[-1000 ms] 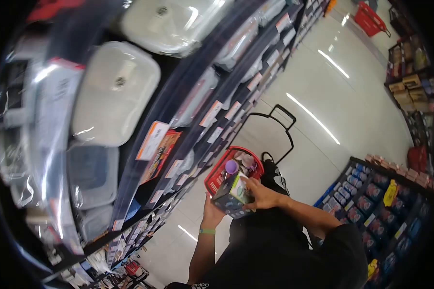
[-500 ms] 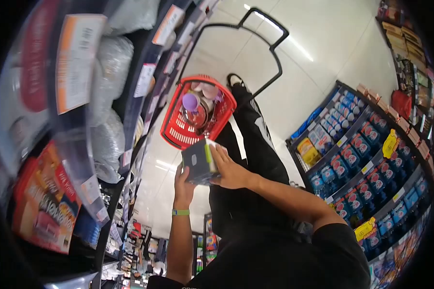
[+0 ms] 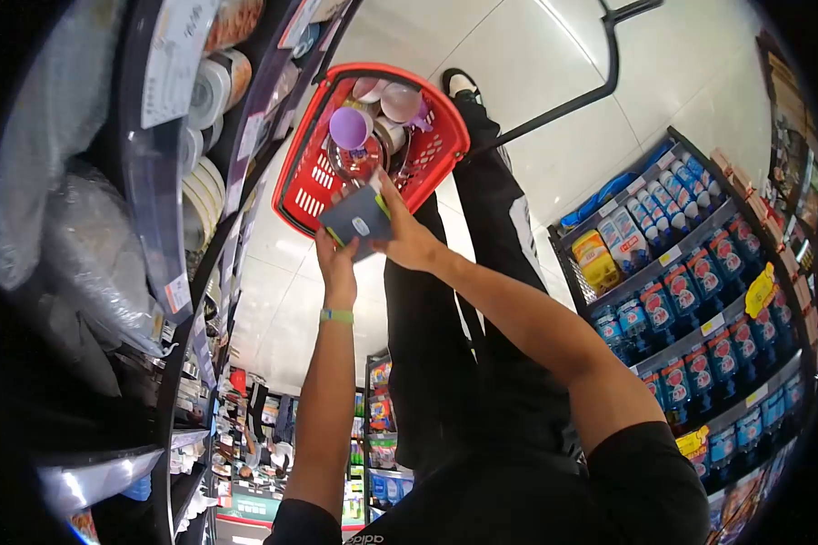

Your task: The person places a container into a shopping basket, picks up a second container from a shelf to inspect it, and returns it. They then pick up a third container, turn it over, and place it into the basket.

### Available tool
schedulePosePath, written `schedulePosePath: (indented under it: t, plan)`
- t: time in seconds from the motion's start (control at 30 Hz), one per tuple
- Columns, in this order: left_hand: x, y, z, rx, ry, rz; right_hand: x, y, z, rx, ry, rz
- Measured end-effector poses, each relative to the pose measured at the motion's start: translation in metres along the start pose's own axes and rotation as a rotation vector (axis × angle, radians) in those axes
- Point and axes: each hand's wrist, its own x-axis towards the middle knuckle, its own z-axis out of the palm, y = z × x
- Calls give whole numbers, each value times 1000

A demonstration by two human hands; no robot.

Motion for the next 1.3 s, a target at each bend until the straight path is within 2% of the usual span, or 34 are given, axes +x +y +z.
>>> schedulePosePath:
  t: [0.13, 0.23, 0.33, 0.4, 0.47, 0.53, 0.6, 0.67, 0.77, 0.83, 0.9, 0.93, 0.97, 1.0, 1.1, 1.13, 1.17, 1.27, 1.3]
  plan:
    - [61, -40, -17, -35, 40, 36, 38, 50, 23, -81, -13, 140]
    - [103, -50, -28, -118, 34, -36, 60, 66, 27, -139, -61, 194]
    - [123, -50, -39, -123, 111, -23, 82, 83, 48, -129, -37, 73]
    - [128, -50, -43, -112, 150, -74, 87, 85, 55, -154, -32, 121]
    - [134, -52, -45, -111, 211, 31, 93, 79, 58, -242, -18, 99]
    - [137, -56, -55, -72, 229, -14, 96, 89, 67, -252, -50, 127]
    - [141, -57, -61, -13, 136, -61, 98, 97, 73, -126, -46, 150]
    - [140, -60, -60, -63, 118, -185, 96, 105, 73, -153, -72, 168]
    - [137, -76, -60, -66, 139, -253, 84, 115, 72, -264, -121, 310]
    - [134, -81, -55, -64, 40, -329, 76, 129, 66, -289, -137, 285]
    - [130, -85, -52, -20, 61, -376, 66, 140, 69, -301, -149, 245]
    - [128, -92, -56, 29, 82, -425, 61, 125, 65, -300, -158, 245]
    - [128, -98, -61, 60, 24, -431, 55, 109, 60, -277, -226, 348]
    - [127, -102, -58, 69, 28, -403, 51, 102, 58, -255, -291, 451]
    - [123, -116, -43, 74, 96, -397, 35, 127, 74, -319, -308, 433]
    - [125, -121, -37, 149, 60, -351, 27, 141, 78, -324, -336, 457]
    - [124, -127, -33, 224, 23, -304, 18, 153, 83, -337, -255, 396]
    - [107, -111, -7, 159, -32, -307, 5, 146, 57, -459, -376, 442]
    - [112, -125, -12, 158, -94, -219, 0, 151, 52, -487, -366, 417]
